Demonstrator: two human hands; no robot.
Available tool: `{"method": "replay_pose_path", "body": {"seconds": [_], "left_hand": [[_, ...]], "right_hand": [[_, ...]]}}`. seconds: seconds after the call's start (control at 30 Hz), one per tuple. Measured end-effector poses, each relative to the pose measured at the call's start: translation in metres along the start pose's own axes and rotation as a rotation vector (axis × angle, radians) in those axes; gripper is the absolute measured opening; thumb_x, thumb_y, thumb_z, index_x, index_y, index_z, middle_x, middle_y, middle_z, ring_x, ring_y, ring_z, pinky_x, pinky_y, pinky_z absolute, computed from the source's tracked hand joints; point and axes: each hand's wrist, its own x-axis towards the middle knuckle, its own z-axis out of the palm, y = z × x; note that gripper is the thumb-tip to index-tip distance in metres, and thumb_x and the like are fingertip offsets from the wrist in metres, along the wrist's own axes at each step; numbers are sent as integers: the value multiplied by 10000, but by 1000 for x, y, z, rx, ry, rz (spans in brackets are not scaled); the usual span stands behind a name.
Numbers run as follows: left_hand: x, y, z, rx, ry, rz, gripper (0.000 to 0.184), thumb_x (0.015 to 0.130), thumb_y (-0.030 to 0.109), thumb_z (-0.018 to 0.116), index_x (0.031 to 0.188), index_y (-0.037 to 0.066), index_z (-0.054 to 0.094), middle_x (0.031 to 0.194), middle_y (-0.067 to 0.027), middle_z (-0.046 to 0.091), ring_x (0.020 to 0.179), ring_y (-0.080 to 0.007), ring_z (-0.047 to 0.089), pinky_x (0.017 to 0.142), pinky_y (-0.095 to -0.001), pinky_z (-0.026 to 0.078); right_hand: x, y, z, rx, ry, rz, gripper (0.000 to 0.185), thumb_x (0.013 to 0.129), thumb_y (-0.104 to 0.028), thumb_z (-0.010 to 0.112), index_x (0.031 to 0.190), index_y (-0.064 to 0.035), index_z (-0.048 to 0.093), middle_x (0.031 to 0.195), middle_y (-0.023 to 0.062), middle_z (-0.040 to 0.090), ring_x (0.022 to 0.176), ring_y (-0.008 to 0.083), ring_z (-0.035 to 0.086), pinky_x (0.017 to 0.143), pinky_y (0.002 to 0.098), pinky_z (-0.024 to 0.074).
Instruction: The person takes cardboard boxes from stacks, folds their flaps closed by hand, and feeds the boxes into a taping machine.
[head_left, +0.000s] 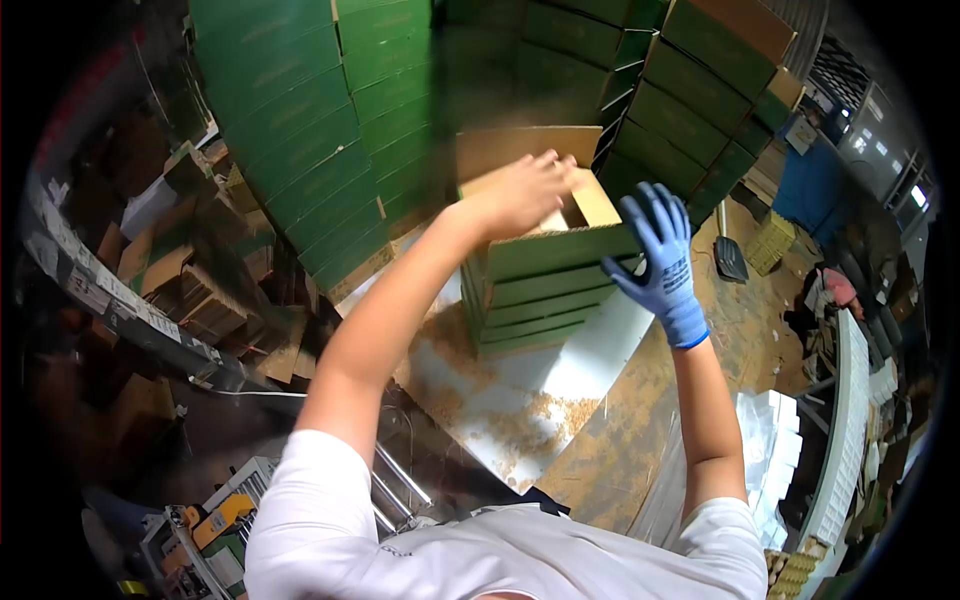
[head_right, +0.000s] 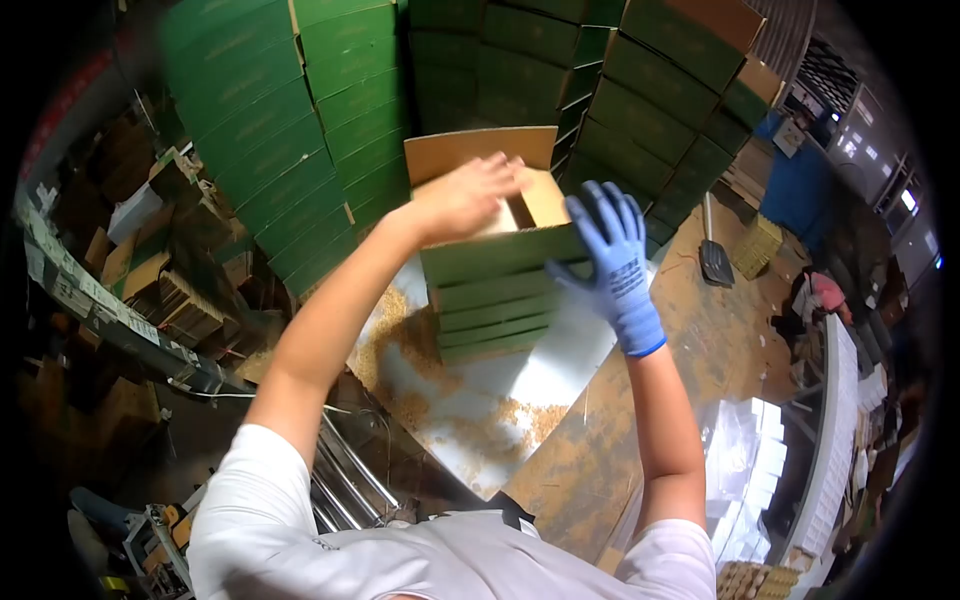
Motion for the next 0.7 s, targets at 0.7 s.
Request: {"method": "replay_pose_path", "body": {"seconds": [0.7], "left_hand": [[-45,7,36,-413,451,-840,434,1074,349,508,1063,9,777,1263,-180,695,1460,-428,376,1195,-468,302]], "right_hand": [[25,79,82,936,-283,957,712,851,-410,737,1377,9,504,1474,282,416,1319,376,484,1106,416,419]]}}
